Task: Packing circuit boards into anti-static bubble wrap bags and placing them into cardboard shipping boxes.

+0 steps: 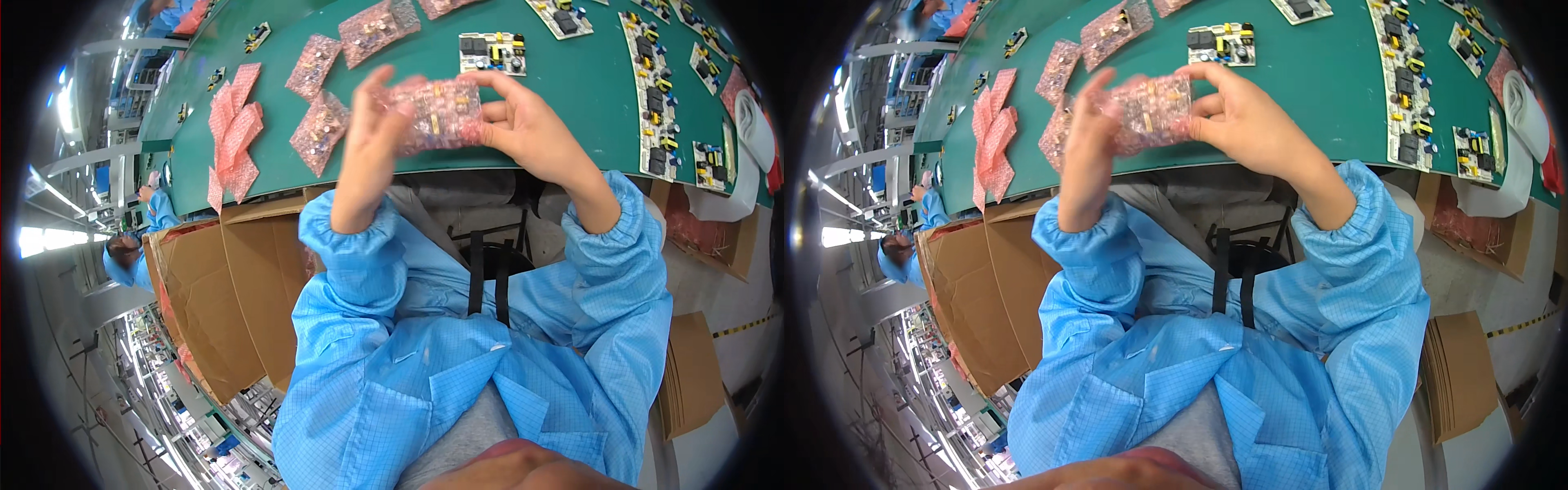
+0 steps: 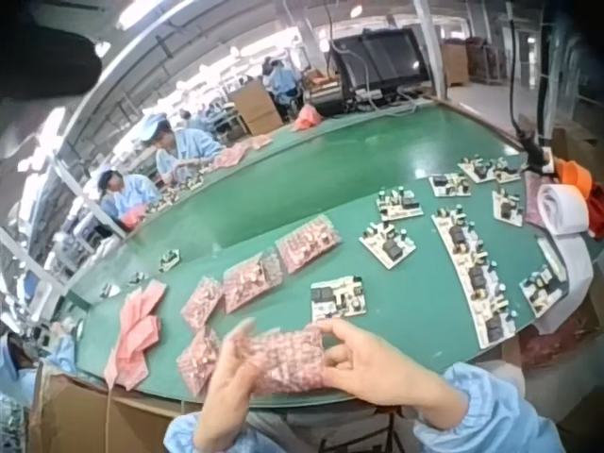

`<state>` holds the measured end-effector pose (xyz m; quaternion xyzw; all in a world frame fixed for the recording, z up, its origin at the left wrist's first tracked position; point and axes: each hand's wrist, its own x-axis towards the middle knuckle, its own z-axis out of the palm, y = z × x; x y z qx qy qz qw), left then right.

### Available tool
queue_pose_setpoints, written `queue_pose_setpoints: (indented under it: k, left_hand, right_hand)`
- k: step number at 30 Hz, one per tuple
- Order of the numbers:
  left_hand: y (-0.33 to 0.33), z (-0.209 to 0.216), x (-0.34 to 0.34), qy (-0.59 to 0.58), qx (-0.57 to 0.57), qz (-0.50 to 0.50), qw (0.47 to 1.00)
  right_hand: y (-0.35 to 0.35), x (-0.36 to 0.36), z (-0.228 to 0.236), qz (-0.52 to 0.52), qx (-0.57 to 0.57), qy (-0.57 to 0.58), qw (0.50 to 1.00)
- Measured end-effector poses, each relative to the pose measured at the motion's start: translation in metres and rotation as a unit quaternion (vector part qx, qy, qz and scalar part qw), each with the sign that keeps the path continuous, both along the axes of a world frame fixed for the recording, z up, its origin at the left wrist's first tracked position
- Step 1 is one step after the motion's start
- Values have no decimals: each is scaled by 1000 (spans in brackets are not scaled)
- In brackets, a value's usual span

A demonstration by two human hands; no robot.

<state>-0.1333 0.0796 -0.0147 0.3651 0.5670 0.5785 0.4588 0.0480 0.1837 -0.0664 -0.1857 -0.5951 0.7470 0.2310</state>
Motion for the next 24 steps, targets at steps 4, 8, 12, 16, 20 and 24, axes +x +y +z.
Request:
queue_pose_setpoints:
  k: [4,8,12,16,20,24]
  left_hand:
    - [3,-11,-9,31,12,11,999]
    - [32,-22,-55,49,-25,60,997]
    - [34,-26,-80,310,-15,104,945]
    - [19,4,-126,420,75,131,895]
    - [-16,-10,-260,574,-56,221,786]
    - [-37,-22,-292,706,-305,272,578]
  right_hand:
    - [1,-21,7,-11,50,-20,998]
    - [13,-26,25,-252,344,-138,894]
    - [51,-9,32,-322,375,-175,851]
    - [64,8,24,-284,403,-265,828]
    - [55,3,15,-221,404,-288,840]
    - [59,12,7,-221,414,-312,826]
